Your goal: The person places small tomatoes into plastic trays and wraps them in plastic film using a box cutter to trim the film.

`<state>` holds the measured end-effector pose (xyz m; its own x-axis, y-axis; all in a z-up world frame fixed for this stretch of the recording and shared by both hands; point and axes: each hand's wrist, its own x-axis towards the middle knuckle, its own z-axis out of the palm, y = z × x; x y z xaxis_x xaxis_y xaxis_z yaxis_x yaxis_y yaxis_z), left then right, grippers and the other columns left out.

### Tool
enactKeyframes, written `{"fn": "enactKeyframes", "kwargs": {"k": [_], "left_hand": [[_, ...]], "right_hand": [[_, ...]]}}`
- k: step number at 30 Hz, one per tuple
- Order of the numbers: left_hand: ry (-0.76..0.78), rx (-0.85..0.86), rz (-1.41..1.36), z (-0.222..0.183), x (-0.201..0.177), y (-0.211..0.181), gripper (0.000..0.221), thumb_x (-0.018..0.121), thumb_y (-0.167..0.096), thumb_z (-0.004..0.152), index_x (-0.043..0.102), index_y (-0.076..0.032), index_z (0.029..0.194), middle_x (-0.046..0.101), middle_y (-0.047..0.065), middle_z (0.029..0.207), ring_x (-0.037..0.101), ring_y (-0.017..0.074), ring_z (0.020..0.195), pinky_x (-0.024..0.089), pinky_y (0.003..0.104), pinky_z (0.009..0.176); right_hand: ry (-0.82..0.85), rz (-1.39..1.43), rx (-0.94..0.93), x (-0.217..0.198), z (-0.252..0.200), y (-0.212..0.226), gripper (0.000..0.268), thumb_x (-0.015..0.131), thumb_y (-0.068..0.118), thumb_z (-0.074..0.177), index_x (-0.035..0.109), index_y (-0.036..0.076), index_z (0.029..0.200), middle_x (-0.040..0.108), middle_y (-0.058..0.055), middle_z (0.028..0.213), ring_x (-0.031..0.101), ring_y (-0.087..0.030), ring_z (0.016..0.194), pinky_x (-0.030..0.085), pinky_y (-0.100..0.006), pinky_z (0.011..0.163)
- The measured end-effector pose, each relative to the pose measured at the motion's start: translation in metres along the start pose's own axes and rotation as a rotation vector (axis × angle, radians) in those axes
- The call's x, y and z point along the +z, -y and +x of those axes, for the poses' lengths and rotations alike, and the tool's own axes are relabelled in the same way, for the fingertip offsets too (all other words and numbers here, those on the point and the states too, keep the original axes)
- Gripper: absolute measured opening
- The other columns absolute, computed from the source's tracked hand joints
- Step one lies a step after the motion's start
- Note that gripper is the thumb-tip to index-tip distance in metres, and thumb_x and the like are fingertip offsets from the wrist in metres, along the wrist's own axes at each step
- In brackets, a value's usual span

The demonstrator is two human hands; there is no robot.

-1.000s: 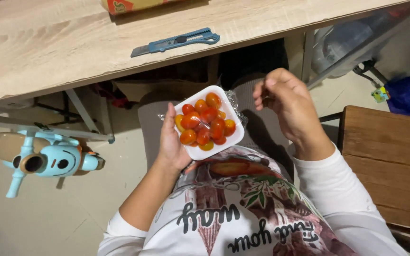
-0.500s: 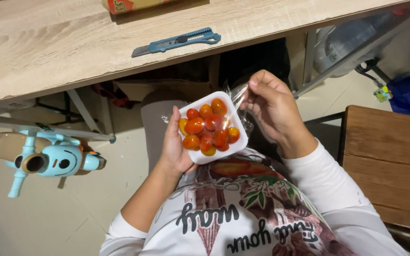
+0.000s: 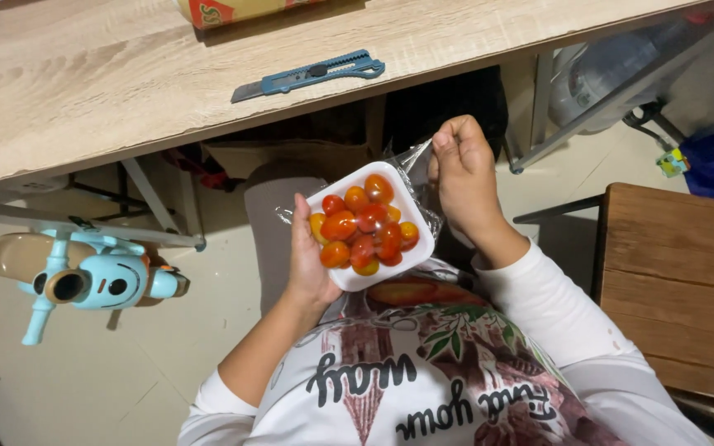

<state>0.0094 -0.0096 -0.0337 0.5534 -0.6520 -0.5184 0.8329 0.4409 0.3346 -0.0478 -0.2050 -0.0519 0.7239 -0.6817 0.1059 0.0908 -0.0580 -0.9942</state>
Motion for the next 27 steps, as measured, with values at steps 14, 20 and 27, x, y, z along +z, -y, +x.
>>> {"fn": "enactKeyframes", "kwargs": {"k": [14,20,27], "left_hand": [[0.051,0.168,0.247,0.013,0.015,0.018,0.058,0.052,-0.056,0.100,0.071,-0.003,0.117,0.073,0.013,0.098,0.070,0.0222,0.088,0.060,0.038,0.084],[0.257,0.269,0.406,0.005,0.033,0.021,0.066,0.039,-0.052,0.103,0.058,-0.002,0.142,0.071,0.020,0.122,0.066,0.0231,0.108,0.053,0.041,0.101],[0.274,0.168,0.361,0.013,0.023,0.021,0.069,0.038,-0.052,0.099,0.064,0.002,0.132,0.071,0.026,0.123,0.068,0.0372,0.112,0.056,0.048,0.097]], "right_hand": [[0.231,0.343,-0.001,0.013,0.017,-0.109,0.014,0.071,0.002,0.092,0.063,0.011,0.101,0.065,-0.005,0.080,0.062,-0.017,0.076,0.047,-0.026,0.075],[0.214,0.390,0.149,-0.001,-0.012,-0.112,0.014,0.070,0.001,0.092,0.066,0.009,0.102,0.068,-0.008,0.087,0.064,-0.020,0.080,0.050,-0.030,0.077],[0.189,0.472,0.310,0.016,-0.021,-0.109,0.015,0.068,0.001,0.091,0.069,0.006,0.104,0.071,-0.012,0.095,0.066,-0.024,0.085,0.053,-0.034,0.081]]}}
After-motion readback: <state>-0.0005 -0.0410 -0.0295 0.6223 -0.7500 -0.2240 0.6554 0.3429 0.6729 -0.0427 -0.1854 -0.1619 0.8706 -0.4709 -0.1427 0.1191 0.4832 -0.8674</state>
